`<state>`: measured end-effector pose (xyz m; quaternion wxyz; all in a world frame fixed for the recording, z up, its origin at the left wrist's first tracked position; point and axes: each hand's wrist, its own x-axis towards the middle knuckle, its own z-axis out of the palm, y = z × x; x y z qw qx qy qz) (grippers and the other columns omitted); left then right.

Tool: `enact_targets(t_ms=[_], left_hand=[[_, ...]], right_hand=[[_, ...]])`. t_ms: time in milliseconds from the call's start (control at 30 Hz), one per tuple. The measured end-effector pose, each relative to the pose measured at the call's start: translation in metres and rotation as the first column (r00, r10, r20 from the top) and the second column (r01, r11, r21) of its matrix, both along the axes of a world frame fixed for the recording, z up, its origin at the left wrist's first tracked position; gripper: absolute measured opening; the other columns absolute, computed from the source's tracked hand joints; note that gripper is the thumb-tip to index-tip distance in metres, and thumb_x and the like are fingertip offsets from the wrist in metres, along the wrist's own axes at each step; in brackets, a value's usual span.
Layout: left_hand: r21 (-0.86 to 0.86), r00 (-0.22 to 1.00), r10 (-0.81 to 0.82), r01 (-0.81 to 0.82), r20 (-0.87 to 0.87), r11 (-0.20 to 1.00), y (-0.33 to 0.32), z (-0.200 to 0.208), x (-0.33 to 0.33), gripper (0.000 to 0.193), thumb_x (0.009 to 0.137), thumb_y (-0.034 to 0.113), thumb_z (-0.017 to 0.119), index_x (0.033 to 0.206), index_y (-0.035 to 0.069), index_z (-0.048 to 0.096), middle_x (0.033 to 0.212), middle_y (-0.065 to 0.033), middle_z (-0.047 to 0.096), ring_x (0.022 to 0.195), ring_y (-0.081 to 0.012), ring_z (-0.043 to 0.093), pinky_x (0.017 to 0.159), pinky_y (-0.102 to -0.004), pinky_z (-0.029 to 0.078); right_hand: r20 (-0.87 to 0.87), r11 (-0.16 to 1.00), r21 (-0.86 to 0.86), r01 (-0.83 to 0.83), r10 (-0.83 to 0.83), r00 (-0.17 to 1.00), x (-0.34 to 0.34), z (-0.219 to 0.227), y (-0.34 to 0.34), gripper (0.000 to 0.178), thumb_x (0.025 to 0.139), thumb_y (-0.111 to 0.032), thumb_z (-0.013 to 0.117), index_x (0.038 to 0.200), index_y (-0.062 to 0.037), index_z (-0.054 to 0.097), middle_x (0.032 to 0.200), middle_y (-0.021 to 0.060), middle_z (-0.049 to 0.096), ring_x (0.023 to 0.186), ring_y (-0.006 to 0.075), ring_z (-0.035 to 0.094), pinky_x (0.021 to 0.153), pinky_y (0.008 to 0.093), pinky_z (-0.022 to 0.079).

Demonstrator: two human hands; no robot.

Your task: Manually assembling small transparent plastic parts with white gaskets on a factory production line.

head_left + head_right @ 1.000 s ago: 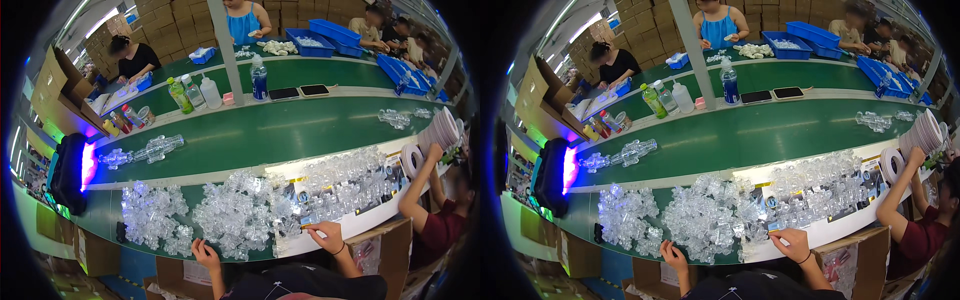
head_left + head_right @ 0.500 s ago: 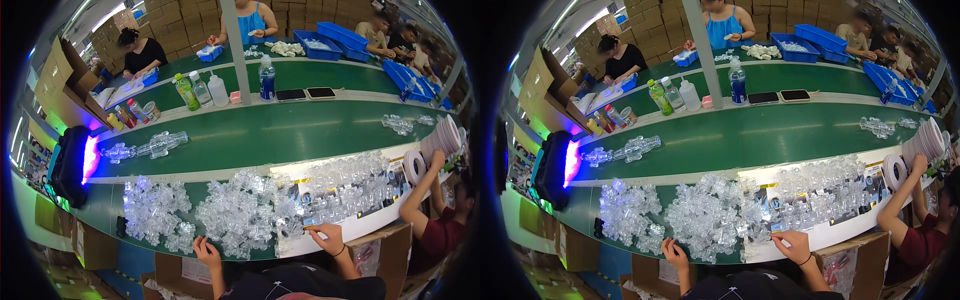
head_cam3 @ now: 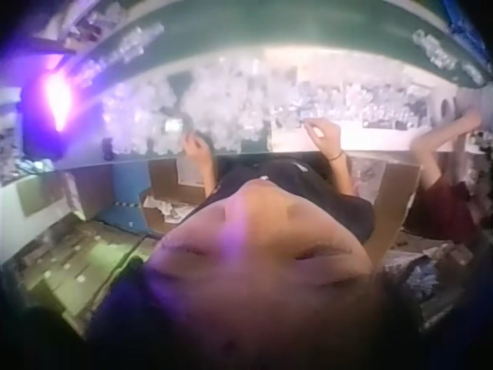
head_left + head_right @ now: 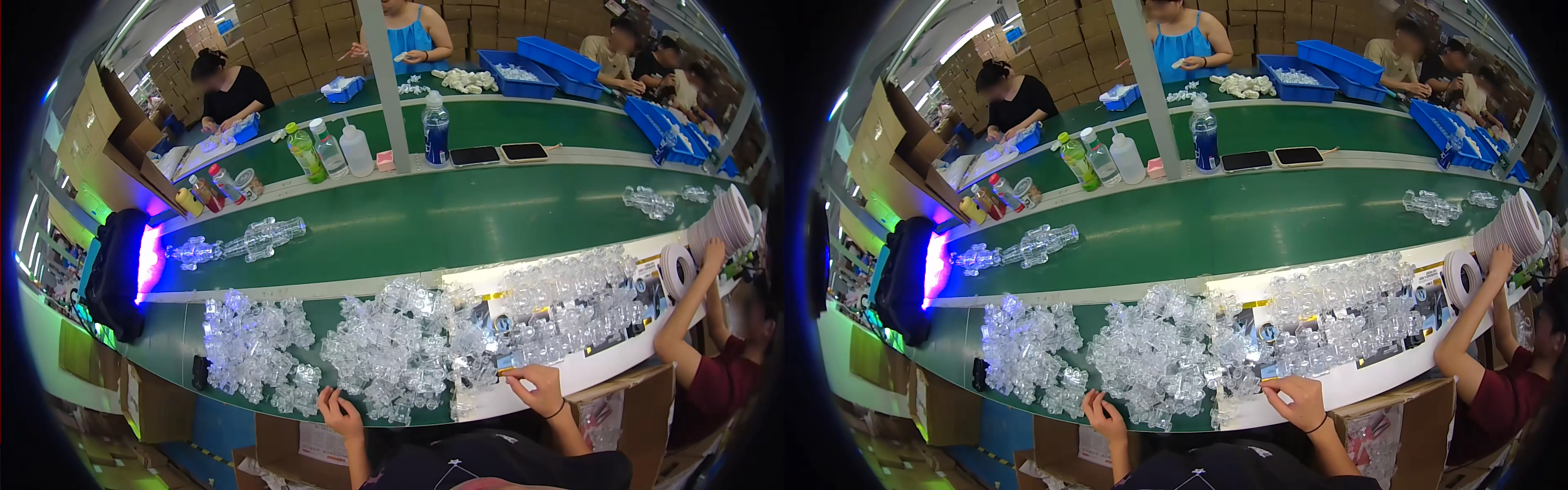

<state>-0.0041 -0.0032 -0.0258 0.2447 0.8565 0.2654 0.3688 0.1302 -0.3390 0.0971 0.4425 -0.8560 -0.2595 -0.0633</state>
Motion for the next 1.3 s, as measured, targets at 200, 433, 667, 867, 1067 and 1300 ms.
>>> enact_targets(t_ms=[200, 433, 667, 867, 1067, 1300], left_hand=[[-0.012, 1.000, 0.009, -0.008, 0.007, 1.000, 0.0000, 0.0015, 0.0005, 0.019, 0.080, -0.004, 0.046, 0.093, -0.007, 0.060, 0.111, -0.0200, 0.050, 0.097, -0.0338, 0.056, 0.082, -0.0392, 0.047], [0.031, 1.000, -0.002, 0.003, -0.009, 1.000, -0.0004, 0.0023, 0.0012, 0.018, 0.083, -0.003, 0.046, 0.094, -0.006, 0.060, 0.112, -0.0179, 0.050, 0.097, -0.0315, 0.056, 0.084, -0.0385, 0.046], [-0.019, 1.000, 0.009, -0.009, 0.018, 1.000, -0.0001, -0.0011, 0.0003, 0.019, 0.079, -0.004, 0.046, 0.092, -0.006, 0.060, 0.110, -0.0203, 0.051, 0.098, -0.0343, 0.055, 0.084, -0.0401, 0.046], [0.014, 1.000, 0.016, -0.016, 0.003, 1.000, 0.0014, 0.0000, -0.0003, 0.018, 0.080, -0.002, 0.046, 0.092, -0.006, 0.060, 0.108, -0.0206, 0.052, 0.098, -0.0352, 0.054, 0.083, -0.0412, 0.045], [0.032, 1.000, 0.019, -0.019, -0.010, 0.999, -0.0011, 0.0029, 0.0016, 0.018, 0.080, -0.001, 0.046, 0.092, -0.005, 0.060, 0.108, -0.0205, 0.052, 0.098, -0.0352, 0.054, 0.083, -0.0415, 0.045], [0.032, 0.999, 0.031, -0.031, -0.012, 0.999, -0.0002, 0.0006, -0.0008, 0.019, 0.081, 0.000, 0.046, 0.093, -0.005, 0.060, 0.109, -0.0200, 0.052, 0.097, -0.0351, 0.054, 0.083, -0.0413, 0.045]], right_hand=[[0.004, 1.000, -0.004, 0.000, 0.000, 1.000, 0.0002, -0.0027, 0.0003, 0.007, 0.072, -0.005, 0.068, 0.079, -0.0064, 0.068, 0.072, 0.0067, 0.067, 0.060, 0.0198, 0.063, 0.054, 0.0273, 0.049], [0.016, 1.000, -0.012, -0.001, 0.002, 1.000, 0.0003, -0.0054, -0.0012, 0.007, 0.072, -0.006, 0.068, 0.079, -0.0070, 0.068, 0.073, 0.0066, 0.067, 0.061, 0.0197, 0.064, 0.054, 0.0274, 0.049], [0.017, 1.000, -0.028, -0.002, 0.003, 1.000, 0.0001, -0.0016, -0.0007, 0.006, 0.073, -0.007, 0.068, 0.079, -0.0082, 0.068, 0.073, 0.0057, 0.067, 0.061, 0.0194, 0.064, 0.054, 0.0273, 0.048], [0.026, 0.999, -0.038, 0.001, 0.000, 1.000, -0.0002, -0.0029, -0.0005, 0.006, 0.073, -0.007, 0.068, 0.079, -0.0088, 0.068, 0.072, 0.0050, 0.066, 0.059, 0.0187, 0.063, 0.052, 0.0273, 0.047], [0.044, 0.999, -0.035, 0.005, -0.004, 0.999, 0.0002, -0.0041, -0.0013, 0.005, 0.073, -0.008, 0.068, 0.078, -0.0086, 0.068, 0.071, 0.0048, 0.066, 0.059, 0.0185, 0.063, 0.052, 0.0273, 0.047], [0.038, 0.999, -0.038, -0.007, 0.009, 0.999, 0.0010, -0.0042, -0.0006, 0.006, 0.073, -0.008, 0.068, 0.079, -0.0086, 0.068, 0.071, 0.0049, 0.066, 0.059, 0.0187, 0.063, 0.052, 0.0273, 0.048]])
